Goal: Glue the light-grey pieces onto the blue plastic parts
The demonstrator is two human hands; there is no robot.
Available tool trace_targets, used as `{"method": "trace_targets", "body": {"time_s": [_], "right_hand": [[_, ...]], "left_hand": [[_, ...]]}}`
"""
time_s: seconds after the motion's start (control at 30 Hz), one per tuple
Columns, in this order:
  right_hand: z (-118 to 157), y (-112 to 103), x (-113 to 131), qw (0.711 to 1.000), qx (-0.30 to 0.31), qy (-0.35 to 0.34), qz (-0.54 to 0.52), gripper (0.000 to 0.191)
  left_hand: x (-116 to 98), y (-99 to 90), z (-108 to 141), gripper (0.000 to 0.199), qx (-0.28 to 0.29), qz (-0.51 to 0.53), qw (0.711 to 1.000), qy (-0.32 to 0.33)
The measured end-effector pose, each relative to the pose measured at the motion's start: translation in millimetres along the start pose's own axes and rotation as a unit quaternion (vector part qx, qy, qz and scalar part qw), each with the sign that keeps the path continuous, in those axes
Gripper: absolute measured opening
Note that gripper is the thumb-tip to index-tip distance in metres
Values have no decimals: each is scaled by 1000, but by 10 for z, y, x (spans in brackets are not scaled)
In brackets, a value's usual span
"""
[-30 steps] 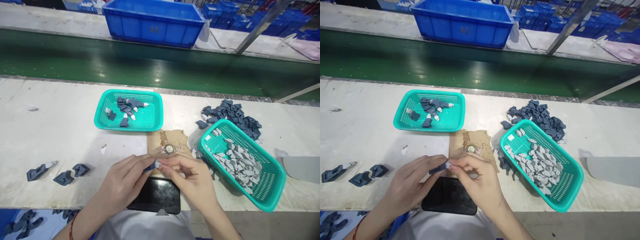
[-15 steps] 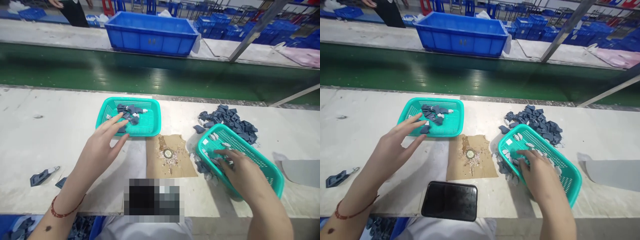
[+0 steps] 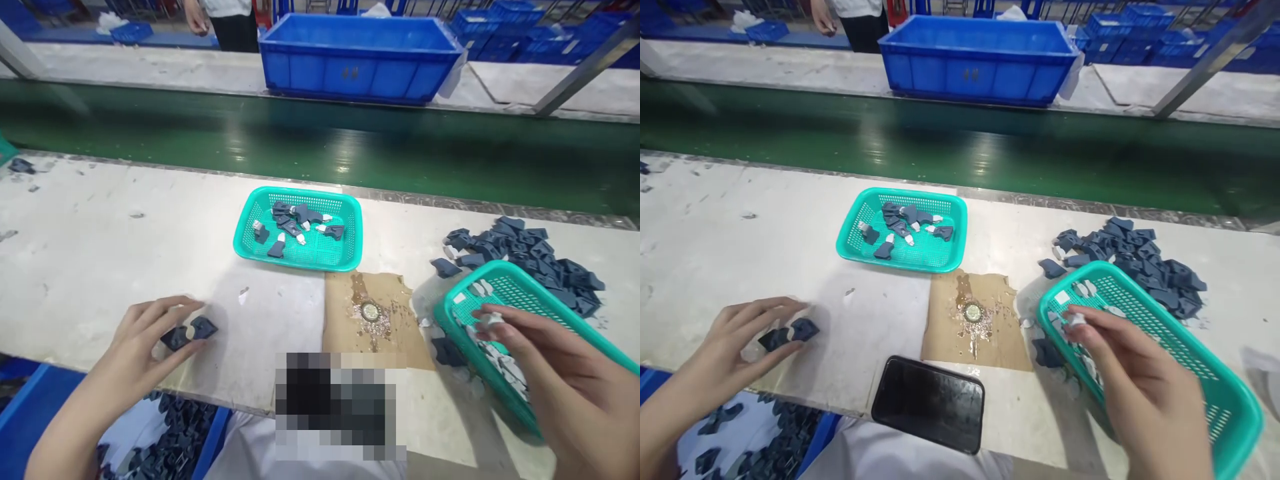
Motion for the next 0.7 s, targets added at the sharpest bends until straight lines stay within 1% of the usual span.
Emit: {"method": "trace_targets", "body": {"time_s": [0.03,0.07,0.13,0.2,0.3,0.4,0.43,0.47,0.57,0.63,0.7], "right_hand": [[40,99,44,998,16,43,-45,21],[74,221,95,992,48,72,-97,24],[120,471,193,969,119,108,-185,26],[146,667,263,950,166,127,-234,26],[176,831,327,939,200,138,-244,25],[208,908,372,945,215,136,-207,27],[217,928,383,947,215,132,-197,28],[223,945,391,950,210,128,-192,29],[235,986,393,961,184,103,-177,26],[240,1005,390,971,178,70,-144,25],[244,1020,399,977,186,28,-102,26]], "left_hand": [[-14,34,16,38,5,8,1000,14],[-28,64,18,36,7,16,1000,23],[-55,106,-2,32,3,32,999,27],[-91,125,-31,30,-10,50,999,15],[-197,121,-53,30,-50,93,994,-25],[-377,158,-58,29,-79,167,979,-83],[-445,197,-63,29,-78,215,967,-110],[-516,249,-68,27,-75,274,949,-140],[-739,444,-94,23,-44,442,870,-214],[-886,558,-119,19,-13,516,825,-232],[-1018,637,-143,18,23,569,788,-234]]}}
Point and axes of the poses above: each hand's wrist, its own z-axis away from the middle knuckle, its own y-axis out of the palm, x = y × z, the point moved 4 cm from there along -z, towards the middle knuckle, and after that the axes turned 8 degrees about -x, right-handed, at the moved point
